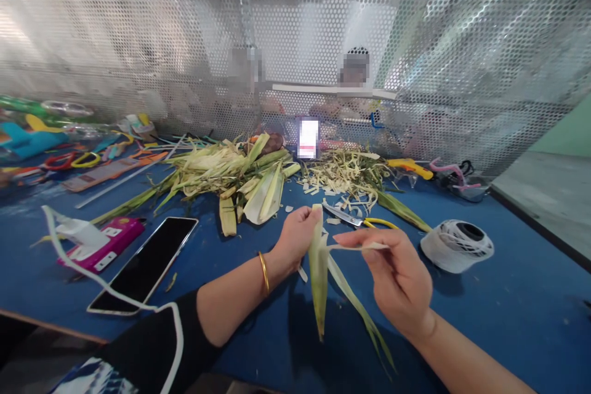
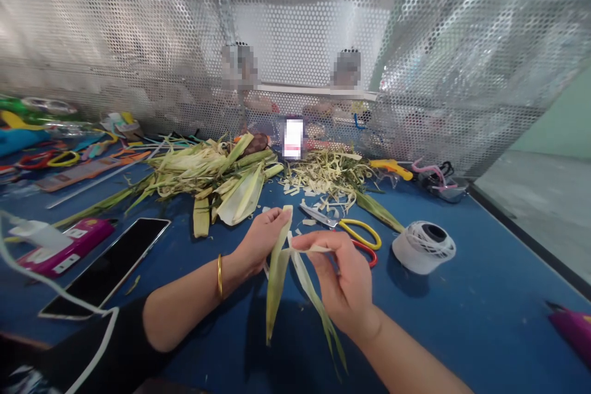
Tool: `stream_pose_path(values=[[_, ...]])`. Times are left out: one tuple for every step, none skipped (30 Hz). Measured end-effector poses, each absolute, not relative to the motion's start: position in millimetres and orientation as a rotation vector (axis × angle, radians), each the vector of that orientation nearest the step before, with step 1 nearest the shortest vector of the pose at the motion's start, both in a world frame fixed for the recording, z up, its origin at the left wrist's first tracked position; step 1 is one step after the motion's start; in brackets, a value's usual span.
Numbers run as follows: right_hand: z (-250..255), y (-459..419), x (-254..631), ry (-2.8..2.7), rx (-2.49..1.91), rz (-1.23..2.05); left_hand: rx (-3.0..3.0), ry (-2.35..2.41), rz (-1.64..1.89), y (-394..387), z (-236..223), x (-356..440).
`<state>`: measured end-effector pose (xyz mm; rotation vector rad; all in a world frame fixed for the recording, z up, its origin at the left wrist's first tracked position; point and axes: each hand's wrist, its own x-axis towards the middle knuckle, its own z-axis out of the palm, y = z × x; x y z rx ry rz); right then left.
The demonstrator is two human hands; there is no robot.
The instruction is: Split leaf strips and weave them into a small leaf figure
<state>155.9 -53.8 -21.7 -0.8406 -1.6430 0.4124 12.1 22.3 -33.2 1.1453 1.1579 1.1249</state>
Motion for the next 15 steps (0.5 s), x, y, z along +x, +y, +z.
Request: stream_pose_path(values=[[-20.3,-58.0,156.1,-1.632,-0.790,0.426,1.141,1.175,1.138,25.2,-34.0,11.3],[-18.5,-62.0,156.3,-1.621,-0.741,0.450,1.130,1.187,1.150,28.3,-35.1,10.4],[-16.1,-65.8,156.5,-1.616,-0.696,0.480,1.113,1.197,1.162,31.4,-36.3,9.4],[-13.4,-69.5,156.9,-1.616,-0.656,0.512,1.089,1.204,1.175,34.5,-37.5,8.2],[-10.5,-73.0,157.3,-1.616,-0.623,0.549,1.062,1.209,1.188,37.5,-38.6,7.0],[-7.3,-76.4,157.8,-1.610,-0.591,0.581,1.038,1.211,1.199,40.3,-39.5,5.8],[-4.1,-79.8,158.3,-1.593,-0.566,0.607,1.022,1.214,1.209,43.0,-40.1,4.7],[-0.8,-83.2,158.8,-1.567,-0.549,0.624,1.010,1.217,1.219,45.5,-40.4,3.5],[2.6,-86.9,159.3,-1.533,-0.542,0.628,1.001,1.221,1.228,47.7,-40.6,2.5],[6.3,-90.7,159.6,-1.494,-0.542,0.619,0.994,1.228,1.238,49.7,-40.6,1.5],[10.1,-94.5,159.9,-1.462,-0.558,0.603,0.985,1.237,1.247,51.5,-40.7,0.5],[14.0,-98.3,160.3,-1.426,-0.592,0.581,0.976,1.248,1.255,53.2,-40.9,-0.4],[17.9,-101.7,161.2,-1.390,-0.642,0.553,0.968,1.259,1.263,54.8,-41.2,-1.5],[21.4,-104.6,162.9,-1.357,-0.703,0.529,0.959,1.271,1.270,56.2,-41.8,-2.5],[24.0,-106.7,165.9,-1.318,-0.784,0.504,0.951,1.280,1.276,57.6,-42.6,-3.6]])
